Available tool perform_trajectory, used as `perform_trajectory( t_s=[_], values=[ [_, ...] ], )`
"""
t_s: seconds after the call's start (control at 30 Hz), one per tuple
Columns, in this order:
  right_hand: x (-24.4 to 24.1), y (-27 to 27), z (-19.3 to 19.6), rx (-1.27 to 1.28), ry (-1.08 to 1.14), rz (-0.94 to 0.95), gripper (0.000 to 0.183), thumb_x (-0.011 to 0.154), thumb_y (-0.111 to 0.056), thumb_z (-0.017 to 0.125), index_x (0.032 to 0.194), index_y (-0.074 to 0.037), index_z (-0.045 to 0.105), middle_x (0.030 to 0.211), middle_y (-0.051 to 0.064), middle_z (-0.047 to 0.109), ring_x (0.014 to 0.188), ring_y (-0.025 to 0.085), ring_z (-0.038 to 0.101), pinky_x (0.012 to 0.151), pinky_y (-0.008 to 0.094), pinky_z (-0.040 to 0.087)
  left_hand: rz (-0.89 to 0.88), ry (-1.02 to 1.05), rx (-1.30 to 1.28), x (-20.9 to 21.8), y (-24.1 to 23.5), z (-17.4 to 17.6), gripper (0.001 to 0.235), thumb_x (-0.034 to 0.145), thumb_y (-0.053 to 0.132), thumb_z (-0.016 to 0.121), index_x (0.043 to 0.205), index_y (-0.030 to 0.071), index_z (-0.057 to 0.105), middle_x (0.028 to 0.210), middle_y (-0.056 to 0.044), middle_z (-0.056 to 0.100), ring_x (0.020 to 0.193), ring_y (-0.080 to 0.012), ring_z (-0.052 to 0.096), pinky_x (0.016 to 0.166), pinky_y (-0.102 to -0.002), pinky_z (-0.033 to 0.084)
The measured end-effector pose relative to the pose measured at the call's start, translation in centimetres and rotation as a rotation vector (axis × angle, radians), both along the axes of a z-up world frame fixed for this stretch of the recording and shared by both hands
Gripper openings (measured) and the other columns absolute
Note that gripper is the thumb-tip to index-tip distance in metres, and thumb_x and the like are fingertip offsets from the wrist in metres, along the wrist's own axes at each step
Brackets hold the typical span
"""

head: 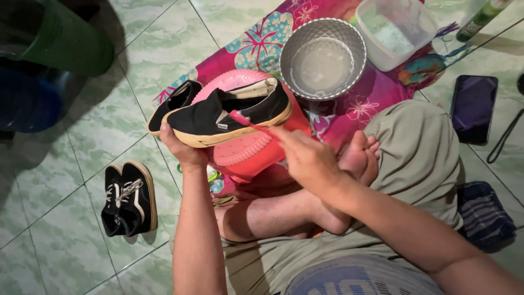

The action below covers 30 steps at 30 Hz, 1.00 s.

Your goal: The person scrubs a black slip-on shoe using a pink toothbrush and water from a metal bowl. They repeatedly dip the brush into the water and scrub the shoe's upper and sole while holding it over a pink stool.

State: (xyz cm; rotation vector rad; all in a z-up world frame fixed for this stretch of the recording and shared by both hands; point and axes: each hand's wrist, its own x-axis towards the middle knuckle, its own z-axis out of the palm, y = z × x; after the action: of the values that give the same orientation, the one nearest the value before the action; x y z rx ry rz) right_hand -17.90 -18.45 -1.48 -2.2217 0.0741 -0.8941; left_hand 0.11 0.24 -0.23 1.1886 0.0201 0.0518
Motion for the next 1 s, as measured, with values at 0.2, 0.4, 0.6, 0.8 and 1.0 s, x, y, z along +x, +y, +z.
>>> perform_trajectory(
  t_s=[0.2,0.4,0.6,0.8,1.0],
  values=[
    [-0.1,2.7,-1.9,0.021,0.004,0.003,0.028,0.101,-0.019,0.061,0.127,-0.024,0.071,0.082,0.001,0.068,0.071,0.022,0.072,0.063,0.031,0.059,0.009,-0.01,0.047,0.4,0.3,-0.6,0.051,0.091,0.061,0.043,0.103,0.017,0.067,0.089,-0.011,0.074,0.074,-0.0181,0.073,0.073,-0.026,0.065],
    [0.6,2.6,0.6,0.219,-0.01,0.119,0.027,0.097,-0.012,0.066,0.122,-0.018,0.074,0.097,0.007,0.078,0.087,0.029,0.076,0.073,0.037,0.061,-0.001,-0.023,0.062,0.0,0.1,-0.1,0.053,0.092,0.06,0.042,0.105,0.015,0.066,0.091,-0.011,0.073,0.075,-0.0185,0.071,0.074,-0.026,0.065],
    [-0.2,-1.7,-1.0,0.225,-0.089,0.091,0.028,0.095,-0.002,0.069,0.119,-0.013,0.079,0.084,0.008,0.075,0.074,0.029,0.073,0.069,0.037,0.059,0.005,-0.024,0.007,-0.9,-0.8,1.0,0.049,0.092,0.06,0.043,0.098,0.017,0.066,0.084,-0.009,0.072,0.07,-0.0147,0.071,0.069,-0.022,0.063],
    [1.5,-3.9,-4.1,0.303,-0.175,0.094,0.031,0.096,0.001,0.07,0.121,-0.013,0.079,0.075,0.01,0.069,0.065,0.027,0.068,0.066,0.036,0.056,0.034,-0.004,-0.006,-1.7,-1.7,2.4,0.046,0.092,0.058,0.044,0.092,0.019,0.067,0.08,-0.006,0.071,0.067,-0.0126,0.071,0.066,-0.02,0.062],
    [2.0,-3.8,-3.7,0.566,-0.147,0.112,0.031,0.096,0.006,0.066,0.12,-0.008,0.078,0.063,0.008,0.062,0.058,0.017,0.057,0.063,0.034,0.052,0.047,0.024,-0.042,-0.4,-0.7,0.8,0.045,0.091,0.058,0.048,0.092,0.018,0.067,0.082,-0.011,0.072,0.068,-0.0172,0.072,0.069,-0.024,0.064]
  ],
)
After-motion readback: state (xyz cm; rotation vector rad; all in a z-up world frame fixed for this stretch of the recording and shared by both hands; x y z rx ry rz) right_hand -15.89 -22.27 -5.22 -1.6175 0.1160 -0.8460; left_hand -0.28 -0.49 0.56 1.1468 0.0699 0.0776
